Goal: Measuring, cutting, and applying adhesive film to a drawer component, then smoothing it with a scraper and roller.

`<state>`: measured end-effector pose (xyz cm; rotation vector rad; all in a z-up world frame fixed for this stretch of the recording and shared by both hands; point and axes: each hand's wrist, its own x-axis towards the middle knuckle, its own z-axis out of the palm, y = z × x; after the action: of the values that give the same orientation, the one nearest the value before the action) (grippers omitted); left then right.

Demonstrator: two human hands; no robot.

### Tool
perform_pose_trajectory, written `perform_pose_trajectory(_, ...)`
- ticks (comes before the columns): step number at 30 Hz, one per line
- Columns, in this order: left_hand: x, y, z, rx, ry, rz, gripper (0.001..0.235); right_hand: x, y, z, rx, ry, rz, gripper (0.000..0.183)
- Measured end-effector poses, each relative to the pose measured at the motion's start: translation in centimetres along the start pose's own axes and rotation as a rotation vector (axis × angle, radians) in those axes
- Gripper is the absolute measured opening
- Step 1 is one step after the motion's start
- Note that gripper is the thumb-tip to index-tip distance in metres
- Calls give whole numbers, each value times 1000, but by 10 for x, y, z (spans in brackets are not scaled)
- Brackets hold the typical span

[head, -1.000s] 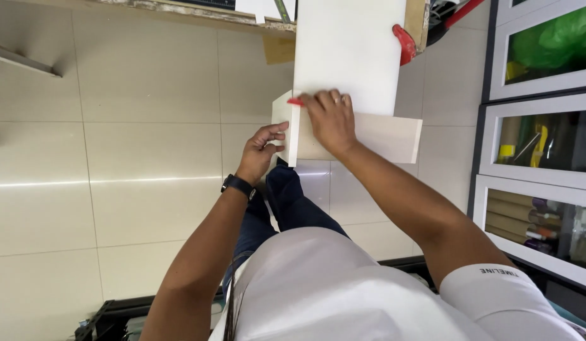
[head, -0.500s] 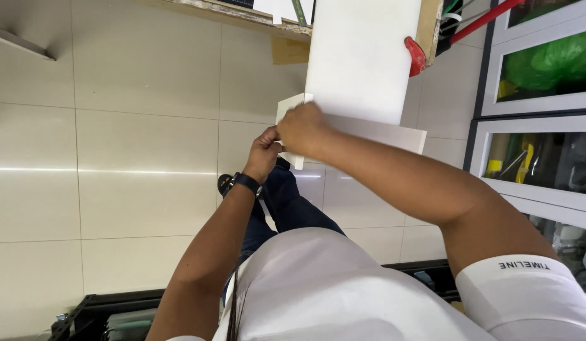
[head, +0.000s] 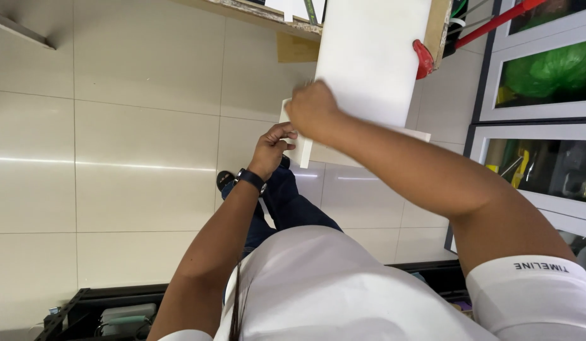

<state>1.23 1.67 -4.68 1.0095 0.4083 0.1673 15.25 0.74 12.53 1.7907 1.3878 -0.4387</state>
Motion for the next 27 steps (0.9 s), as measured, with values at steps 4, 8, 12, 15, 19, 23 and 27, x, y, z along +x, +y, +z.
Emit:
perform_pose_trajectory(4,-1,4,1,-15,16,-7,59,6,1,17,41,11,-21,19)
perform_pose_trajectory(8,-9,30,10,34,6,-55,49,7,55,-3,202,90,194,37)
perform_pose_trajectory(12,-14,60,30,108,131,-137,29,-26,96,42,768,605,406,50)
perform_pose_trajectory(15,-22,67,45,269,209,35,30,-32,94,107,968,717,628,49)
perform_pose_trajectory(19,-24,69,61,300,323,27,24,-30,114,140,786,956,592,42)
perform_pose_trajectory(23,-21,74,63,367,350,87,21,-13,188,99,675,1221,765,39)
perform_pose_trajectory(27,-21,80,63,415,364,59,23,42,253,86,862,863,906,58)
